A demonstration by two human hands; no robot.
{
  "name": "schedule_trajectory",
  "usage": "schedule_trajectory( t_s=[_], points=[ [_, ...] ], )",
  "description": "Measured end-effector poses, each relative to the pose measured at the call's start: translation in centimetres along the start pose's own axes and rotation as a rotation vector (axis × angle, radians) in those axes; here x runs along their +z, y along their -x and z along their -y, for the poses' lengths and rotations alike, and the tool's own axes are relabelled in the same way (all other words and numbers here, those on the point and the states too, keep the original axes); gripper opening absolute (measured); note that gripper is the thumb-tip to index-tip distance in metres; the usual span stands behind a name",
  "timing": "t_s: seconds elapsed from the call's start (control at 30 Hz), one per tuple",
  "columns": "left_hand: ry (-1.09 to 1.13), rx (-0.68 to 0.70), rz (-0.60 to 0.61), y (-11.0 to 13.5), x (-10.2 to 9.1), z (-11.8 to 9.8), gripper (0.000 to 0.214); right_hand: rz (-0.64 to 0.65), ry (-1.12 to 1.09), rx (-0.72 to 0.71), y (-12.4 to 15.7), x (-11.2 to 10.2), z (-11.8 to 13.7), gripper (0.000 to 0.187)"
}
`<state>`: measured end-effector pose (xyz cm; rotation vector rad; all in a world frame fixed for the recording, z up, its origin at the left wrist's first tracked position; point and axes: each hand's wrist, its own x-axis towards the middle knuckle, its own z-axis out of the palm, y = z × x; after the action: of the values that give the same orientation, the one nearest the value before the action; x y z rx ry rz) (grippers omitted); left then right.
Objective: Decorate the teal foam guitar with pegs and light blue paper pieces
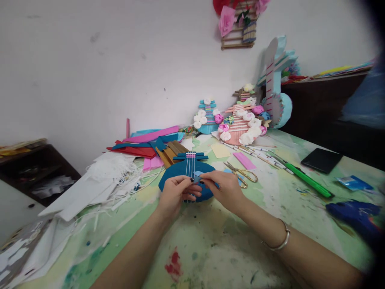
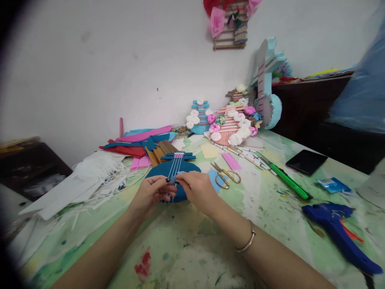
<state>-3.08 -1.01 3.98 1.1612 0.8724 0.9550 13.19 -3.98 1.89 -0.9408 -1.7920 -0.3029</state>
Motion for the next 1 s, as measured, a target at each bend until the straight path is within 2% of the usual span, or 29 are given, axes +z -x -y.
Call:
schedule_trajectory(
  t_s=[0.07,0.2,0.3,0.37,0.43,0.47,0.5,0.53,0.63,0.7,0.8,1.0],
  points=[
    [0.049,-0.028,-0.006,0.2,0.0,-0.2,0.026,-0.035,0.027,-0.098,0.2,-0.1,0.1,0.013],
    [0.11,-0.005,0.013,0.6,0.2,-0.4,0.024,-0.026,0.035,-0.269,0.6,-0.1,0.5,0.02],
    [0.118,0.02,0.065,0.6,0.3,-0.3,0.027,-0.043,0.024,-0.285,0.5,0.0,0.8,0.025],
    [0.106,0.042,0.044,0.4,0.2,-0.3,0.03,0.018,0.009,-0.244,0.1,-0.2,0.4,0.027],
    [0.082,0.088,-0.015,0.1,0.1,-0.3,0.032,0.144,0.124,-0.018,-0.6,-1.0,-0.7,0.027],
    [0.077,0.115,-0.038,0.0,0.0,-0.3,0.033,0.211,0.234,0.157,-1.0,-1.7,-1.6,0.027],
    [0.079,0.138,-0.047,-0.1,0.0,-0.4,0.033,0.276,0.398,0.419,-1.4,-2.4,-2.6,0.026],
    [0.09,0.152,-0.043,-0.2,-0.1,-0.4,0.034,0.28,0.479,0.541,-1.6,-3.1,-3.8,0.026],
    [0.126,0.154,-0.005,-0.3,-0.1,-0.4,0.037,0.378,0.598,0.756,-1.4,-4.9,-7.4,0.02],
    [0.131,0.145,-0.001,-0.3,-0.2,-0.4,0.04,0.49,0.629,0.876,-0.7,-5.4,-9.2,0.02],
    [0.124,0.139,-0.029,-0.4,-0.3,-0.3,0.041,0.614,0.635,0.991,0.0,-5.3,-10.5,0.026],
    [0.154,0.145,-0.032,-0.5,-0.3,-0.5,0.04,0.693,0.543,1.071,-0.2,-5.3,-10.5,0.019]
  ],
)
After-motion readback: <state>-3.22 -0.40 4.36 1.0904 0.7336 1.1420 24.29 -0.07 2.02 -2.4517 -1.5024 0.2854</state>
